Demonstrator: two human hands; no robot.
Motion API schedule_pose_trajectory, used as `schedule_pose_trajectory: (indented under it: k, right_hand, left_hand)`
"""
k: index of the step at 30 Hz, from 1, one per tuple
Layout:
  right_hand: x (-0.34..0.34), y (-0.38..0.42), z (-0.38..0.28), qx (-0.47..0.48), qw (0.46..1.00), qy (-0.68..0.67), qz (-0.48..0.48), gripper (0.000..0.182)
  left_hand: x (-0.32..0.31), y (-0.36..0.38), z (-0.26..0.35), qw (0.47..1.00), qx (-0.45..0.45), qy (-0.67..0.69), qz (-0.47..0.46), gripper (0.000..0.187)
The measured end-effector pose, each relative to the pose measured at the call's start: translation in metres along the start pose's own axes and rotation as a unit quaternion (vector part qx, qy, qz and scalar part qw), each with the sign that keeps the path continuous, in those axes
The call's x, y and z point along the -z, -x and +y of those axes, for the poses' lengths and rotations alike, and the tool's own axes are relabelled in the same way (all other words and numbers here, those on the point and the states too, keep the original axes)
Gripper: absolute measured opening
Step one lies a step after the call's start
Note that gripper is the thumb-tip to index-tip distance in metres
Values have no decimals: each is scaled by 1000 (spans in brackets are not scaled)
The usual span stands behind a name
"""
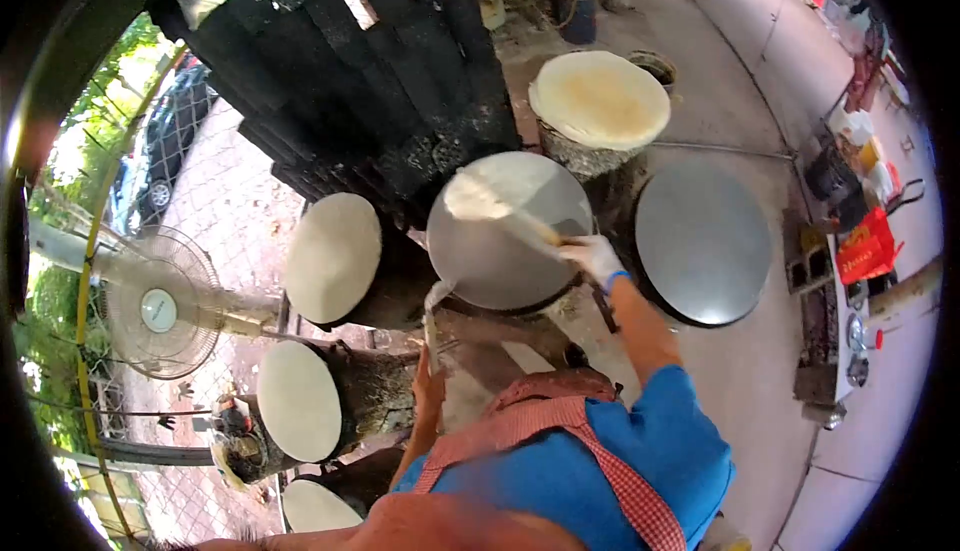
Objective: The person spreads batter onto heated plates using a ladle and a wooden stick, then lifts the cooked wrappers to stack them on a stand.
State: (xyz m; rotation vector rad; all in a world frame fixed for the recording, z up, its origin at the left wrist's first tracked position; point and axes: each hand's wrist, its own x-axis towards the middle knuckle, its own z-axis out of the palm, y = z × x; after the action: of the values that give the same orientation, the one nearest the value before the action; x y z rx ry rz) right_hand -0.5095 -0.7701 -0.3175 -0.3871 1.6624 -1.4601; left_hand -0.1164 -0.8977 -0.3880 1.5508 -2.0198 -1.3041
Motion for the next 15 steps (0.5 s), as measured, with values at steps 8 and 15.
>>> schedule_pose_trajectory:
  k: [8,15]
  right_hand:
    - [10,-40,33,-101,991,-2,-83,30]
    - [28,-85,-8,-127,986,58,-89,25]
  left_hand:
    - [-4,25,-11,995,-33,-76,62,65]
    - [1,96,-21,987,10,160,-3,68]
